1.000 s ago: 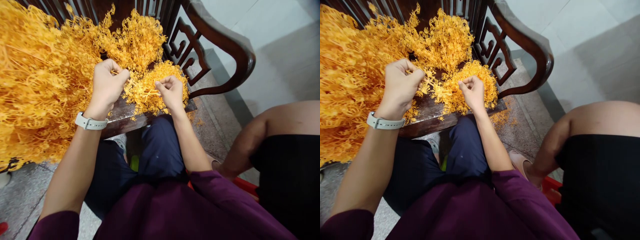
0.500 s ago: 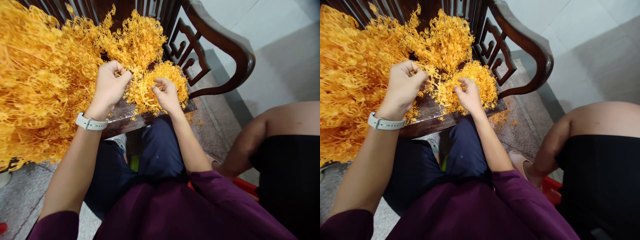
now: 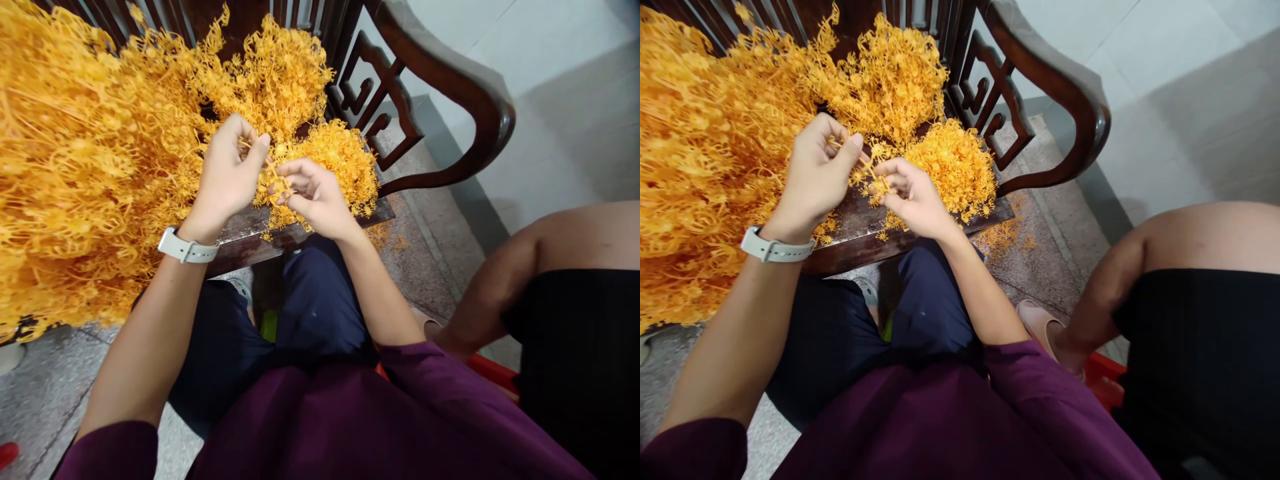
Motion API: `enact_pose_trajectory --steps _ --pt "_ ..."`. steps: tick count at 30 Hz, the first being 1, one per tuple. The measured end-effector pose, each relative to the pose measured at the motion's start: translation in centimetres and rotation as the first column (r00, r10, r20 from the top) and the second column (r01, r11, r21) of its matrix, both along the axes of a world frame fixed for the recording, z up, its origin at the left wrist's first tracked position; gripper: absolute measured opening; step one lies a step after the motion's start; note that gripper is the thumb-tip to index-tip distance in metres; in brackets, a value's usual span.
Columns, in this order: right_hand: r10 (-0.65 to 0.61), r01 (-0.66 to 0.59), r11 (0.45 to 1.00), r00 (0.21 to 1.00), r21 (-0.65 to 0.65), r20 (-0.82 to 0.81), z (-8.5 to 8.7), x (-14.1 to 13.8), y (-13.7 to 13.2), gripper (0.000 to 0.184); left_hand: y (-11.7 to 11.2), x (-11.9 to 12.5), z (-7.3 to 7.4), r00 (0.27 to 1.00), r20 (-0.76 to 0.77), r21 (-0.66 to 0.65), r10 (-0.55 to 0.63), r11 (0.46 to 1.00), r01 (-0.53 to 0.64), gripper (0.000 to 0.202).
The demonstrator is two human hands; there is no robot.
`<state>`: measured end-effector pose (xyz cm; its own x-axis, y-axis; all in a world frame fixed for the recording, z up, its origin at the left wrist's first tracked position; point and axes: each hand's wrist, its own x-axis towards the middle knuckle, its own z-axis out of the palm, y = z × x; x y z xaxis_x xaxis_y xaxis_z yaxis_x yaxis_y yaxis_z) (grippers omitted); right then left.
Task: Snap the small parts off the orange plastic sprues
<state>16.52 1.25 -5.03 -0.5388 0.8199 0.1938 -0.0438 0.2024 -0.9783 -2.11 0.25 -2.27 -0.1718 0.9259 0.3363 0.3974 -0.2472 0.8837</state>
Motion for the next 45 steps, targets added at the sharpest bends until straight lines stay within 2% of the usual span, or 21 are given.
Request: enact_pose_trajectory --steps 4,8,13,16,18,19,21,24,26,34,40,42,45 --pt "0.092 -0.093 0.994 0.995 -0.054 -0.026 0.2 0.1 0.2 0.033 0.1 0.1 -0.2 0.999 0.043 0.037 -0.022 0.999 0.020 0.044" --pt "0.076 -0.076 0.995 0.997 -0.071 -0.003 0.1 0.4 0.7 0.035 0.6 -0.5 -0.2 0.994 0.092 0.008 -0.053 0.999 0.053 0.058" --pt "0.012 -0.009 0.997 0.999 -0.070 0.042 -0.3 0.6 0.9 0.023 1.2 -2.5 -0.3 0.993 0.087 0.051 -0.075 0.996 0.071 0.060" --pt "0.138 -0.139 0.990 0.988 0.003 0.069 0.3 0.3 0.3 0.019 1.2 -2.9 -0.3 0.986 0.128 0.017 -0.105 0.994 0.104 0.061" --pt "0.227 -0.233 0.971 0.969 0.060 0.096 0.8 0.0 -0.2 0.030 1.0 -2.5 -0.2 0.978 0.173 0.001 -0.116 0.993 0.118 0.062" --pt "0.226 -0.235 0.969 0.969 0.081 0.100 1.1 -0.1 -0.4 0.036 0.8 -2.2 0.0 0.974 0.187 0.004 -0.126 0.992 0.128 0.062" --pt "0.128 -0.135 0.986 0.989 0.094 0.077 1.3 -0.3 -0.6 0.045 0.4 -1.5 0.3 0.968 0.199 0.024 -0.151 0.989 0.149 0.062" --pt "-0.051 0.050 0.998 0.999 0.041 0.010 1.1 -0.4 -0.2 0.052 -0.1 -0.4 0.8 0.974 0.181 0.045 -0.137 0.990 0.130 0.060" --pt "-0.078 0.078 0.997 0.996 0.012 -0.038 0.9 -0.4 0.1 0.051 -0.3 0.2 1.1 0.980 0.158 0.045 -0.120 0.992 0.114 0.058" --pt "0.019 -0.024 0.999 0.983 -0.024 -0.183 1.0 -0.8 -0.1 0.045 -0.2 0.6 0.9 0.971 0.167 0.084 -0.171 0.984 0.159 0.047" --pt "-0.048 0.009 0.990 0.959 -0.140 -0.279 0.5 -0.7 0.2 0.042 0.1 0.3 1.2 0.973 0.093 0.164 -0.211 0.967 0.195 0.056" --pt "-0.026 -0.027 0.986 0.952 -0.167 -0.305 0.7 -0.5 0.2 0.044 -0.1 0.4 1.6 0.960 0.098 0.129 -0.261 0.960 0.248 0.056" --pt "0.030 -0.097 0.977 0.943 -0.189 -0.330 1.2 -0.3 -0.1 0.048 -0.6 0.7 2.1 0.913 0.192 0.079 -0.360 0.933 0.351 0.058"
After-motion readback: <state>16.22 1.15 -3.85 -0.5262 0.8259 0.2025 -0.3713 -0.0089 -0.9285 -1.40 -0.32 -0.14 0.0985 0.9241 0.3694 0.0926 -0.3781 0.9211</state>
